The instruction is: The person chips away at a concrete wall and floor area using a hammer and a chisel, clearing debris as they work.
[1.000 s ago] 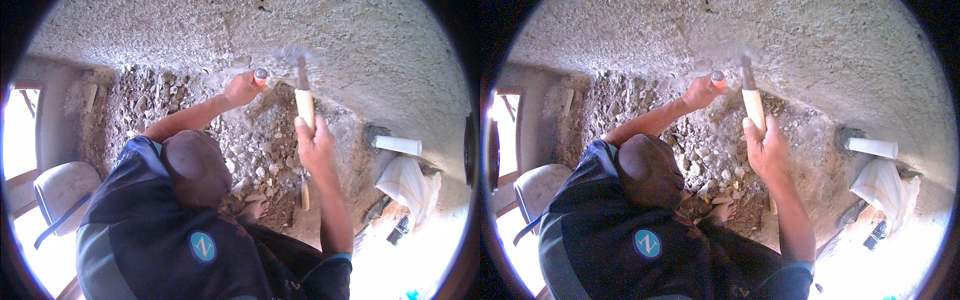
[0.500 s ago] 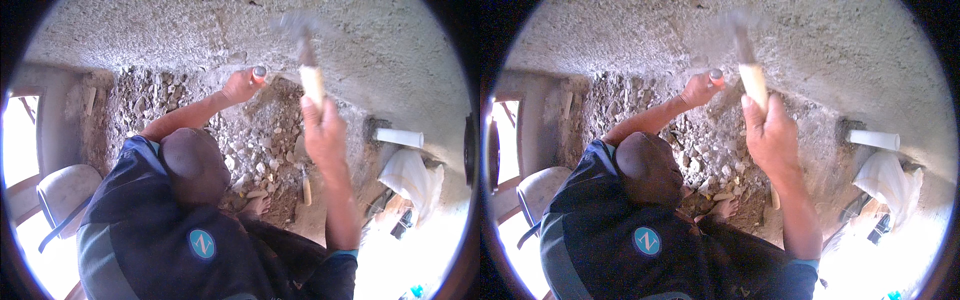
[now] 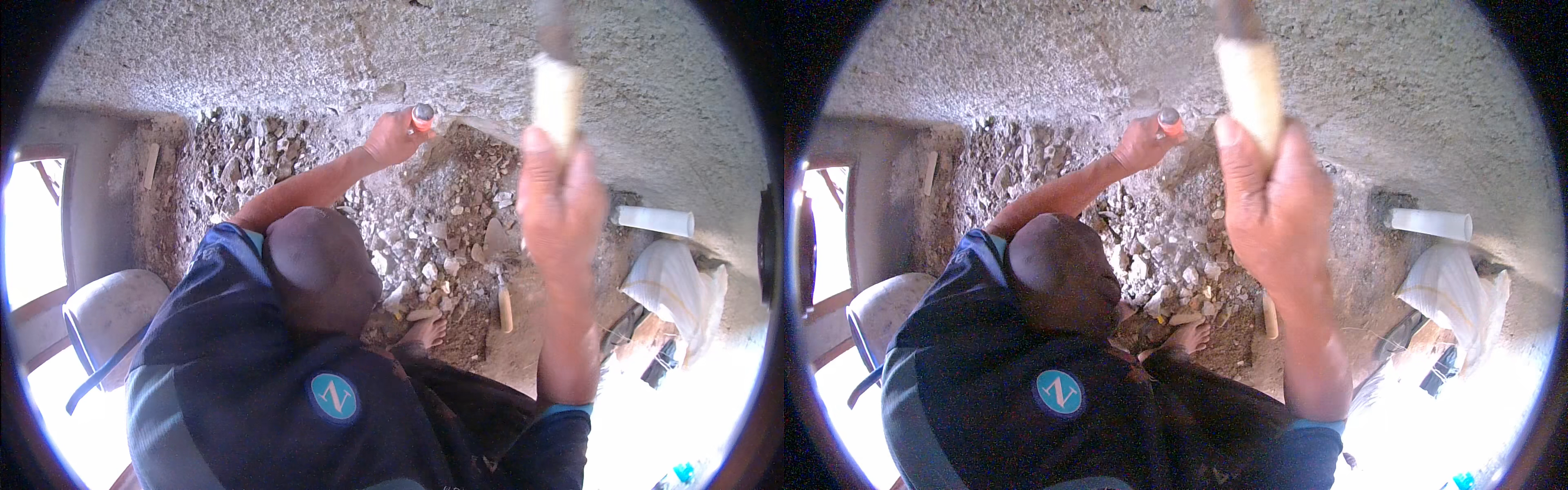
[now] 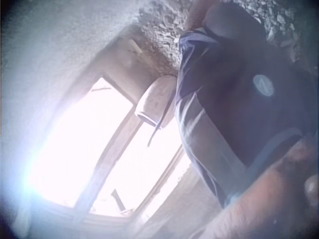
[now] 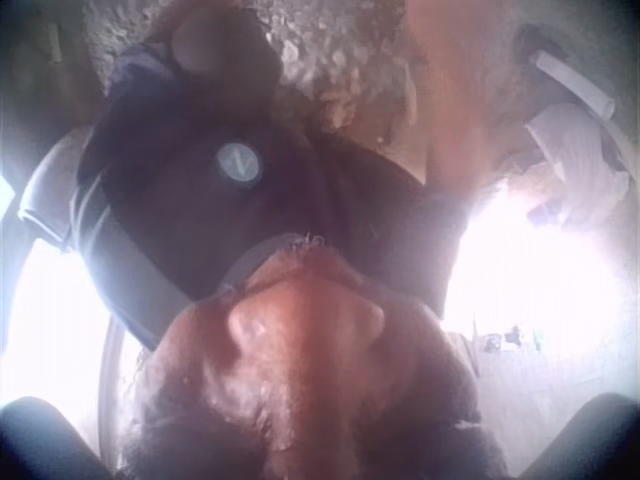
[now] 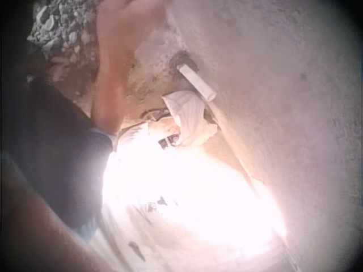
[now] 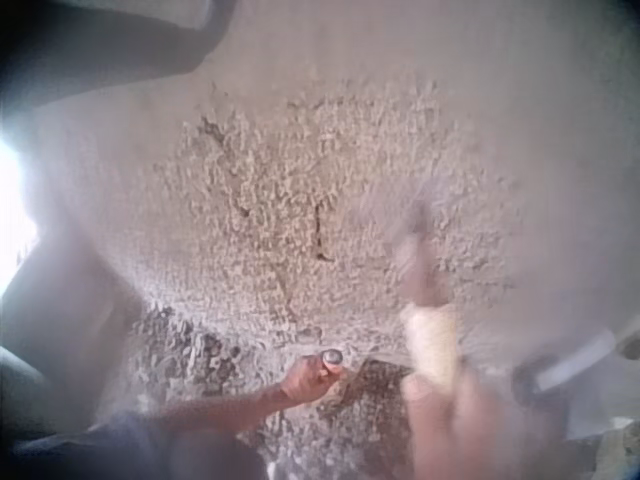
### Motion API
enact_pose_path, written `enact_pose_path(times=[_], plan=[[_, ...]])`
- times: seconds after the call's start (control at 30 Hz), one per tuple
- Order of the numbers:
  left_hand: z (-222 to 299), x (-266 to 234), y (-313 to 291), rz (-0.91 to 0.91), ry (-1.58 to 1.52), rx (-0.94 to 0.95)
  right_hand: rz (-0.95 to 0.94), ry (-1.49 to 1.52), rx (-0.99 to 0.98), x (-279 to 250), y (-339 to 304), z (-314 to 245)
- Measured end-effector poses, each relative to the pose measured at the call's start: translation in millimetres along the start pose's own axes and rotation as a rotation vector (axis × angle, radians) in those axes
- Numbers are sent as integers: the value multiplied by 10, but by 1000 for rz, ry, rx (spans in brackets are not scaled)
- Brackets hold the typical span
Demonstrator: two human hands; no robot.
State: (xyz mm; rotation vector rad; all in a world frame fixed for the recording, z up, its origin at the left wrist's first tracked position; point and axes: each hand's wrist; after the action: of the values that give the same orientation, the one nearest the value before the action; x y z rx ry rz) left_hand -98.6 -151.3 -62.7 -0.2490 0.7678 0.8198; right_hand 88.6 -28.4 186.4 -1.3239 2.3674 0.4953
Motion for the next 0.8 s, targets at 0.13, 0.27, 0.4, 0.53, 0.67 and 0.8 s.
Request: enact_pose_path(times=[0.13, 0.27, 0.4, 0.53, 0.67, 0.8], plan=[[127, 32, 73, -41, -35, -9, 193, -149, -173, 175, -94, 363], [-15, 220, 0, 54, 36, 169, -364, -623, 211, 433, -245, 1121], [5, 122, -68, -16, -94, -10, -107, -328, 122, 71, -106, 314], [159, -59, -1, -34, -69, -53, 320, 1, -170, 7, -4, 53], [256, 16, 62, -66, -64, -92, -391, -667, 359, 282, -127, 943], [-117, 132, 32, 67, 71, 161, -134, -503, 144, 130, -105, 883]])
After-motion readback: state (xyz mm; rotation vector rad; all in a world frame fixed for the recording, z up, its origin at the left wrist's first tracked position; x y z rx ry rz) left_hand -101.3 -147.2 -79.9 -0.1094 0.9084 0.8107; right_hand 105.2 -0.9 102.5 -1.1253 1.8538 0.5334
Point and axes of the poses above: each hand's wrist, its own y-axis towards the middle knuckle, its own x-axis out of the palm, z = x × y, and after that the axes turned 6 degrees about -x, right-handed
